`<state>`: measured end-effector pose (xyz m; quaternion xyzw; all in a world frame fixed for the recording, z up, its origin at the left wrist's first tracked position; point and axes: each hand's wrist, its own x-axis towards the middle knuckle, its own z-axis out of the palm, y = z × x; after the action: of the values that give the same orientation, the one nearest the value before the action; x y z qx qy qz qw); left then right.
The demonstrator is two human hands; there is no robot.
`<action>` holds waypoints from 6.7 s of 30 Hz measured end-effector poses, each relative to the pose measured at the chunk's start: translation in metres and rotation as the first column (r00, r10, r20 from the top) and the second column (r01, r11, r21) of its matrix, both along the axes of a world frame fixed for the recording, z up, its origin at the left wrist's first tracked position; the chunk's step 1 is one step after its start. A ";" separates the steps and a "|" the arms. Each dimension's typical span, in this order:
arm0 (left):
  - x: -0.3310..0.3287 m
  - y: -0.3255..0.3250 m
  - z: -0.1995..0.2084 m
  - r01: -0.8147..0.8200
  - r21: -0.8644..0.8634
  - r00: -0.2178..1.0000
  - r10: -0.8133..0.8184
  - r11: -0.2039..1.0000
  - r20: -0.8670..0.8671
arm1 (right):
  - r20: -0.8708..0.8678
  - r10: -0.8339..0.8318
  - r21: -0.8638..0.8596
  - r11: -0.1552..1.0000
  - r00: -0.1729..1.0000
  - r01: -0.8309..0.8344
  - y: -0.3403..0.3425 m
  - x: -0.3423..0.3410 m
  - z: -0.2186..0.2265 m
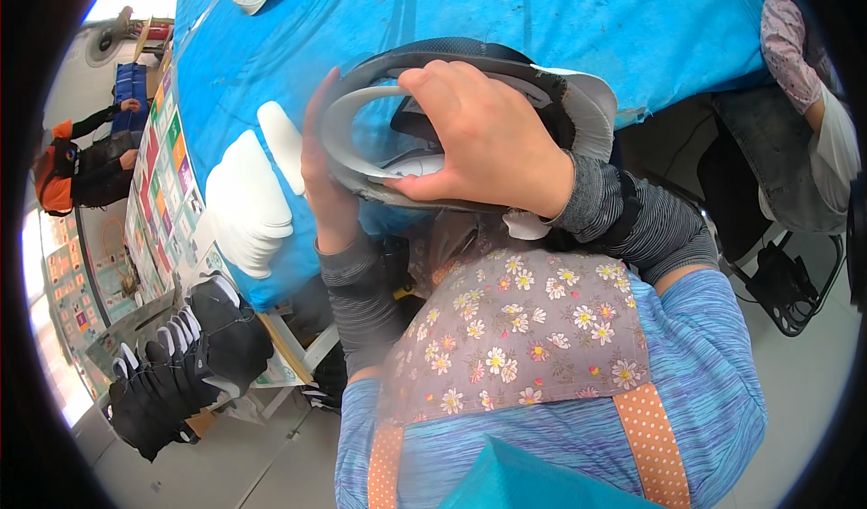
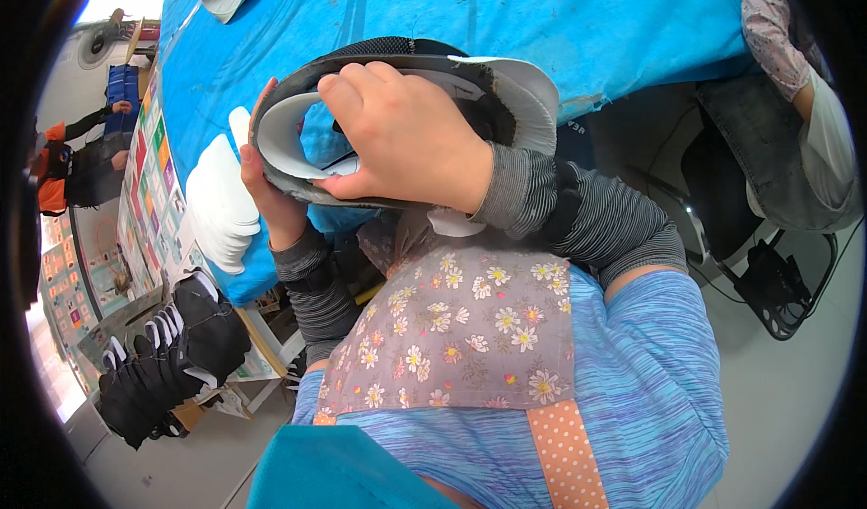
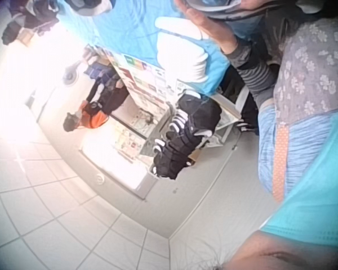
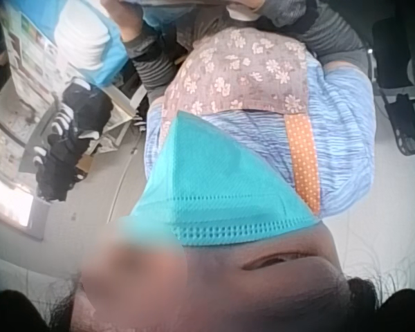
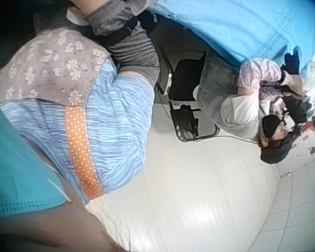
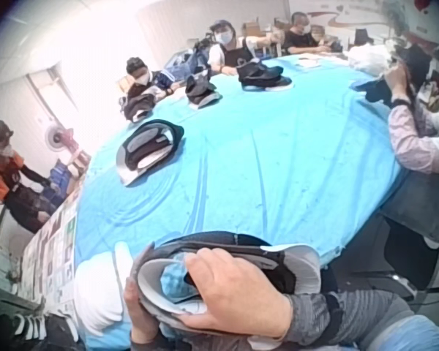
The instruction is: The person inserts white padding components into black shoe uppers by hand, carefully aligning and pressing them into place.
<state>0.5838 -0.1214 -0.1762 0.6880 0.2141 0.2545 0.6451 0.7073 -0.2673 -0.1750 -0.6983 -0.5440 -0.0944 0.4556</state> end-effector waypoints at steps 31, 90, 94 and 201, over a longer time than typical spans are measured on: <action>-0.002 0.005 -0.013 0.019 0.003 0.996 -0.019 1.000 0.087 | -0.067 0.047 0.071 0.997 0.997 -0.043 0.003 0.000 -0.010; 0.010 0.008 0.071 0.282 0.733 0.782 0.294 0.619 -0.549 | 0.005 0.080 -0.067 0.995 0.997 -0.080 0.008 -0.012 -0.011; 0.006 0.011 0.063 0.236 0.752 0.782 0.339 0.615 -0.523 | -0.052 0.113 0.000 0.994 0.992 -0.113 0.008 -0.011 -0.013; -0.028 0.017 0.007 -0.011 0.083 0.999 0.015 0.996 -0.049 | 0.508 0.392 -0.396 0.897 0.767 -0.197 0.085 0.084 0.035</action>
<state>0.5561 -0.1045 -0.1691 0.7188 0.2238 0.2501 0.6088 0.7909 -0.1825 -0.1404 -0.6050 -0.7677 -0.1380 0.1595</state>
